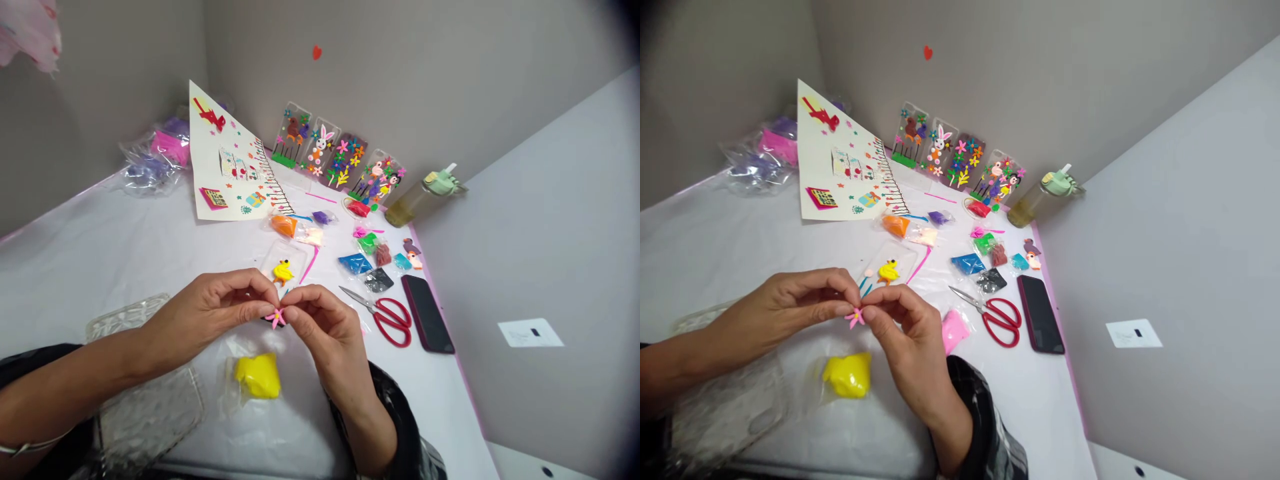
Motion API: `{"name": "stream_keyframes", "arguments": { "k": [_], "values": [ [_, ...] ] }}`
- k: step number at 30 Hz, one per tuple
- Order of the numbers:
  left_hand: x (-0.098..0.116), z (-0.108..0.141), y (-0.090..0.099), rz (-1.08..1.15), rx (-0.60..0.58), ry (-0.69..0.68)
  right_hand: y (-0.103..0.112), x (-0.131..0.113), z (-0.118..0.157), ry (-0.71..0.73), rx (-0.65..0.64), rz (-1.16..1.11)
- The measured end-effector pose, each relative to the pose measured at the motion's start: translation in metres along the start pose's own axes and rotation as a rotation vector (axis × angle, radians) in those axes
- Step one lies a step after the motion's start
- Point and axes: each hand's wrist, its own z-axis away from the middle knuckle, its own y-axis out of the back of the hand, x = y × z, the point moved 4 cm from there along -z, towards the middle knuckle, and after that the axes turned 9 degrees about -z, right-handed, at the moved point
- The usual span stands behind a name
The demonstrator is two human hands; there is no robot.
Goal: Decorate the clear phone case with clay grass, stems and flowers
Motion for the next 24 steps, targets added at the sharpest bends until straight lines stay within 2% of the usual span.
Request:
{"name": "stream_keyframes", "arguments": {
  "k": [3, 9, 13, 20, 24],
  "values": [
    [0.002, 0.000, 0.001, -0.038, 0.031, -0.016, 0.000, 0.001, -0.001, -0.012, -0.014, -0.054],
    [-0.007, 0.003, 0.000, -0.079, 0.090, -0.055, 0.000, 0.012, -0.005, -0.135, -0.035, -0.154],
    [-0.013, 0.003, -0.001, -0.088, 0.091, -0.048, -0.001, 0.013, -0.005, -0.124, -0.024, -0.144],
    [-0.002, 0.000, 0.000, -0.090, 0.049, -0.022, 0.000, 0.012, -0.004, -0.093, -0.015, -0.116],
    [-0.003, 0.001, -0.001, -0.060, 0.060, -0.035, 0.000, 0.012, -0.004, -0.101, -0.010, -0.125]
  ]
}}
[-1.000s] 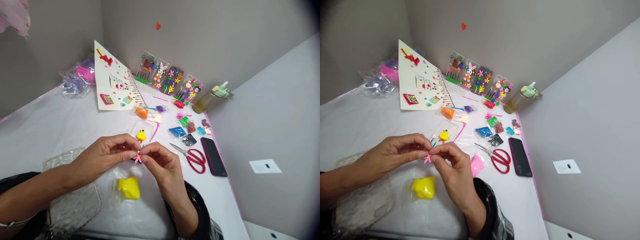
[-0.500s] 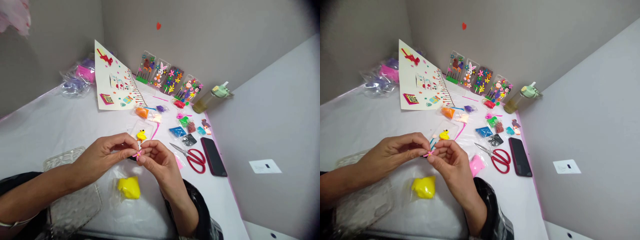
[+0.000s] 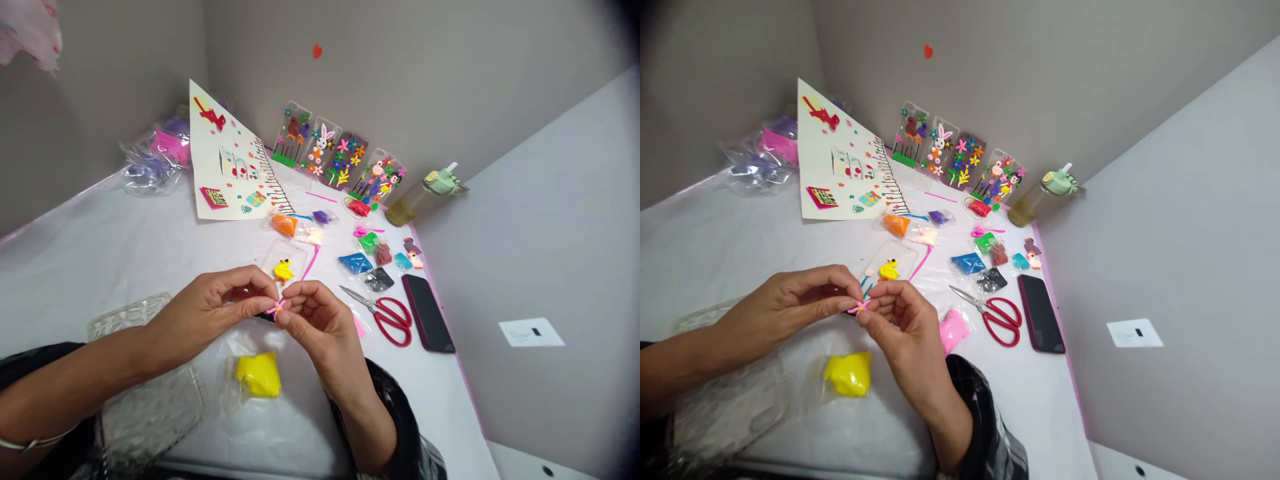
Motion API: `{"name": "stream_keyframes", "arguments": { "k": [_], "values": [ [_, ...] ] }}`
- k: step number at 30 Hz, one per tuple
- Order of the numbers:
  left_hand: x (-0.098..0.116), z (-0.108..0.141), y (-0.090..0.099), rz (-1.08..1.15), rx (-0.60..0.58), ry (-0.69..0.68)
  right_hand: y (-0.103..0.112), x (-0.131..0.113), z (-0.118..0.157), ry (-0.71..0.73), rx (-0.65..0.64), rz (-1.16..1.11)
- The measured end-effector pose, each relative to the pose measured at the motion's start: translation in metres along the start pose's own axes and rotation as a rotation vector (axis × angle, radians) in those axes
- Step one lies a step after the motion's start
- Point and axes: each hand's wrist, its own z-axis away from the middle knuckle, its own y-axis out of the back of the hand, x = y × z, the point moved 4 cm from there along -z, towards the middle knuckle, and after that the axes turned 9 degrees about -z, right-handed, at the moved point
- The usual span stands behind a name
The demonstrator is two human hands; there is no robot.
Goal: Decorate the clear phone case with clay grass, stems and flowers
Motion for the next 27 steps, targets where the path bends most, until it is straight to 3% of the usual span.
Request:
{"name": "stream_keyframes", "arguments": {
  "k": [12, 21, 27],
  "values": [
    [-0.0079, 0.0000, -0.0022, -0.030, -0.061, 0.028, 0.0025, -0.0015, -0.0003, 0.038, 0.040, 0.010],
    [-0.0113, 0.0030, 0.0036, -0.071, 0.108, -0.087, 0.0026, -0.0009, -0.0012, 0.050, 0.034, -0.006],
    [-0.0091, 0.0035, 0.0045, -0.148, 0.128, -0.194, 0.0011, -0.0010, -0.0012, 0.054, 0.012, 0.004]
  ]
}}
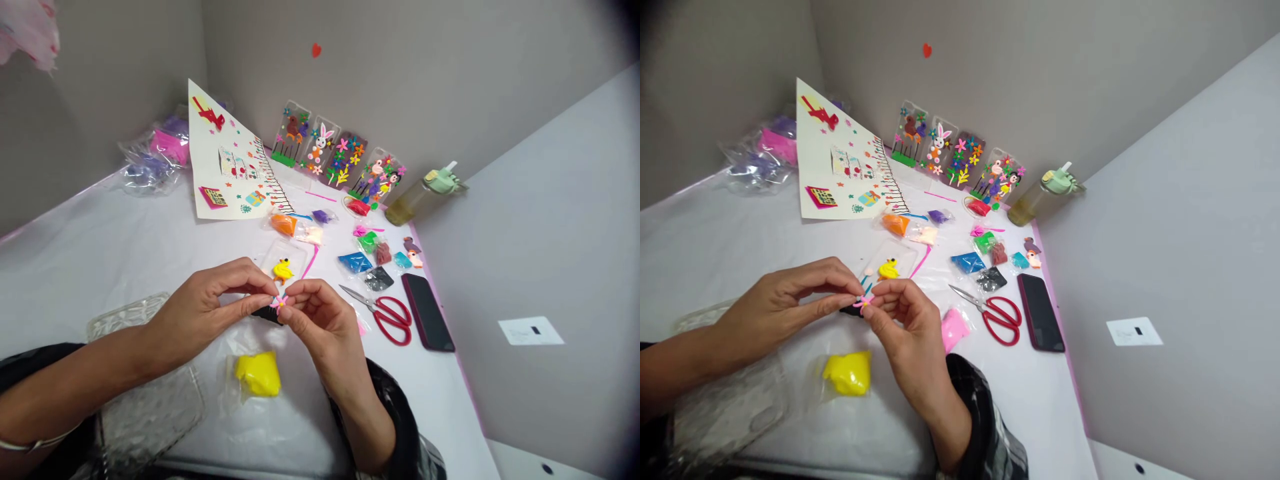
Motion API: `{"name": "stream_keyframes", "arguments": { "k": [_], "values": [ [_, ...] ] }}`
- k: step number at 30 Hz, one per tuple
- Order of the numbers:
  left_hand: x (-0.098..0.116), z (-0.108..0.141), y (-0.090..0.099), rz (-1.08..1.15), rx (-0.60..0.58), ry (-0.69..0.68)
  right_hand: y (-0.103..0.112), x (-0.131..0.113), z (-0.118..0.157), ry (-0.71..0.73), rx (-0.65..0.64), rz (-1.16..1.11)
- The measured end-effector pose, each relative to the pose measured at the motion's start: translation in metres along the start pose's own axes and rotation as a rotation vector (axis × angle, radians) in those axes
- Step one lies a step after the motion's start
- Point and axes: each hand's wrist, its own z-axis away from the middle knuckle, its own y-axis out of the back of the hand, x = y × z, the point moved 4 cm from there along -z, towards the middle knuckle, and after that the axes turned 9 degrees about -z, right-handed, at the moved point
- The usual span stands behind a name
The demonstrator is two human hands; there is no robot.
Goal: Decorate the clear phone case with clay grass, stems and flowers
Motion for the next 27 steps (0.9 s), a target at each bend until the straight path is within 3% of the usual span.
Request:
{"name": "stream_keyframes", "arguments": {
  "k": [27],
  "values": [
    [0.0011, -0.0010, -0.0023, -0.006, -0.020, 0.035, -0.0002, 0.0030, -0.0009, -0.022, -0.009, -0.001]
  ]
}}
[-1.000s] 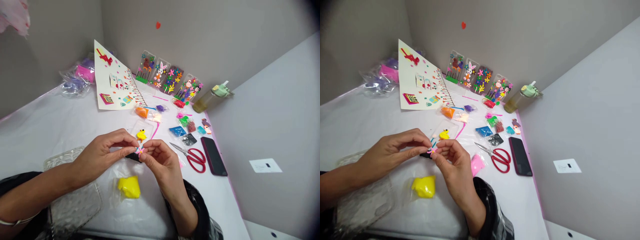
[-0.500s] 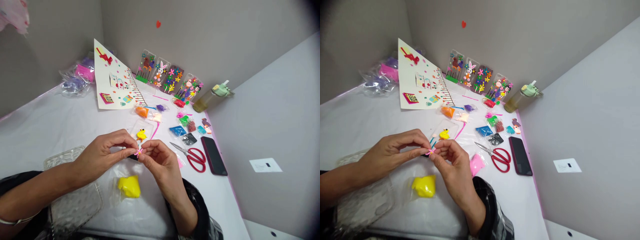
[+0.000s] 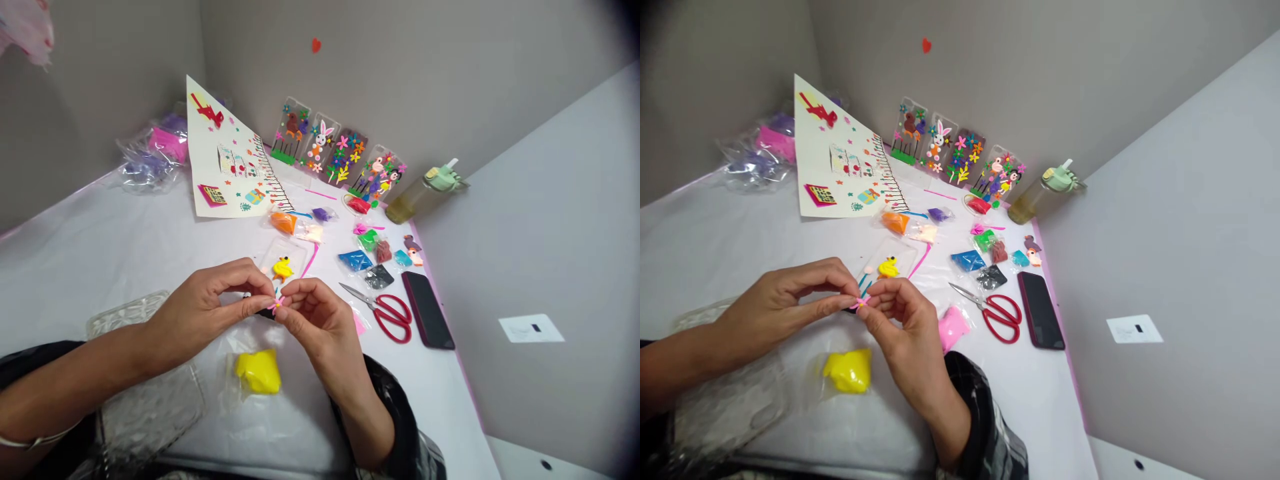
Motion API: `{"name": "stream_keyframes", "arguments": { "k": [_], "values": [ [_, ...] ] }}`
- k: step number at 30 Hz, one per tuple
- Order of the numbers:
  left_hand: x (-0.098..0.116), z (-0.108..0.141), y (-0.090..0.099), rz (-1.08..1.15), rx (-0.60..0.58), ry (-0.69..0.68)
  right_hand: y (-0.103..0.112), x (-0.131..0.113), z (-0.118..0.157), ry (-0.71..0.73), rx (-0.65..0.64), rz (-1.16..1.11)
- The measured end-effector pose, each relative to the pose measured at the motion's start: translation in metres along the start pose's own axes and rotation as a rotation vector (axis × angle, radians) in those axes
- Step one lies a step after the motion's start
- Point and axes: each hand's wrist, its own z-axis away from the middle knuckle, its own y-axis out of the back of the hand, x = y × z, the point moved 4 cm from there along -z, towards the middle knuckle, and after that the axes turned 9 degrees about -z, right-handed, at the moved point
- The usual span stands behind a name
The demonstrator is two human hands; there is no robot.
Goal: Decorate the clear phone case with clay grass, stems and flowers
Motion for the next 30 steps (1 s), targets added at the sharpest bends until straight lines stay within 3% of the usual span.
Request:
{"name": "stream_keyframes", "arguments": {
  "k": [17, 30],
  "values": [
    [-0.0007, 0.0003, 0.0013, -0.045, -0.032, 0.095, 0.0006, -0.0041, 0.0017, 0.046, 0.038, 0.064],
    [0.0032, 0.0024, -0.0004, -0.063, 0.012, -0.123, 0.0000, -0.0035, 0.0005, 0.059, 0.033, 0.080]
  ]
}}
